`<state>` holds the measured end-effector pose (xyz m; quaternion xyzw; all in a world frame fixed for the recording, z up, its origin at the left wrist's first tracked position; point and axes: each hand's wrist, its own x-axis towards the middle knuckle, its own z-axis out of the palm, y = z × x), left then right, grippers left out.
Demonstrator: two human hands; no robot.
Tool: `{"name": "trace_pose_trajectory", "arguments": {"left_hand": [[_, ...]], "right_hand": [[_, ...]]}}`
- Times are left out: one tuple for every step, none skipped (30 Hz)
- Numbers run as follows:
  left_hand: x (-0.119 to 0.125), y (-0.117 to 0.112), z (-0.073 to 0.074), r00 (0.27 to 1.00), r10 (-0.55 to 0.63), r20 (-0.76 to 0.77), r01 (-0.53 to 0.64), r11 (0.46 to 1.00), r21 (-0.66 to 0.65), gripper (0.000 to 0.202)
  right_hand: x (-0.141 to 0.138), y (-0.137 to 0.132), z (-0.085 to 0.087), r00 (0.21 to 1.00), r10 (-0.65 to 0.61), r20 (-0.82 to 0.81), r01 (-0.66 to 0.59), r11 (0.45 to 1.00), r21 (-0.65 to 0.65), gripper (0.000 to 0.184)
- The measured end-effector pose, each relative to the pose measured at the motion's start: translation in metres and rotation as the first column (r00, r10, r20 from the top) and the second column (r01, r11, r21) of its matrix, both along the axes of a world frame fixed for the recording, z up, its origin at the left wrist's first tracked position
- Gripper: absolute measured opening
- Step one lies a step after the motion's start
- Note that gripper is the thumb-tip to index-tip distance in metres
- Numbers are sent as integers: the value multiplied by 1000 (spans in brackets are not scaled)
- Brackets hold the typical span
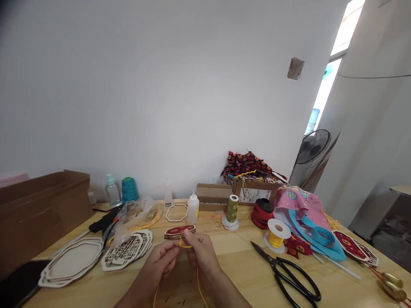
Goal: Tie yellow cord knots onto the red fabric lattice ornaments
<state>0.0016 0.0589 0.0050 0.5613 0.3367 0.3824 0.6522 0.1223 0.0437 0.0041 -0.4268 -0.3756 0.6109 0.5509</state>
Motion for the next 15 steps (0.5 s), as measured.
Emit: {"name": "trace_pose_trajectory", "arguments": {"left_hand": [[1, -1, 0, 1000, -3, 0, 3, 1000, 4, 23], [1, -2, 1, 1000, -5, 7, 5, 1000, 1, 22], [2, -3, 1, 1000, -2, 18, 2, 1000, -7, 21], [2, -4, 3, 1000, 2, 23, -2, 1000, -14, 20], [3, -5, 4, 1000, 9, 21, -9, 1000, -15, 20], [3, -6, 5, 1000, 13, 9, -12, 1000, -8, 22], [3, -6, 6, 1000, 18, -11, -18, 1000, 8, 24], [4, -6, 7, 999, 29, -33, -28, 999, 30, 26], [4, -6, 7, 998, 44, -52, -41, 997, 58, 28], [4, -5, 6, 996, 62, -70, -56, 995, 82, 30], [3, -4, 6, 993, 83, -85, -75, 993, 96, 31], [3, -3, 5, 989, 110, -97, -100, 990, 104, 33], [2, -2, 5, 986, 134, -100, -123, 986, 111, 32], [2, 0, 4, 984, 150, -92, -138, 983, 121, 31], [1, 1, 5, 985, 158, -76, -147, 980, 131, 29]], "right_hand": [[0, -1, 1, 999, 5, -32, -5, 1000, -8, 41], [0, -1, 2, 998, 5, -58, -6, 1000, -15, 40], [-1, -2, 3, 997, 4, -74, -5, 1000, -21, 39], [-1, -2, 3, 996, 1, -85, -3, 1000, -27, 39], [-1, -2, 3, 996, -1, -91, -1, 1000, -29, 38], [-1, -1, 3, 995, -6, -100, 3, 1000, -28, 37], [-2, -1, 3, 994, -12, -111, 9, 1000, -24, 37], [-2, -1, 3, 992, -15, -124, 13, 1000, -16, 37], [-1, 0, 3, 990, -17, -138, 17, 1000, -6, 38], [-1, 0, 3, 988, -17, -151, 19, 1000, 6, 38], [-1, 0, 3, 987, -16, -160, 19, 1000, 19, 39], [0, 0, 3, 986, -12, -166, 17, 999, 31, 39], [0, -1, 4, 985, -5, -170, 13, 999, 43, 39], [0, -1, 4, 985, 2, -173, 8, 999, 53, 39], [0, -2, 5, 985, 7, -174, 3, 998, 62, 39]]}}
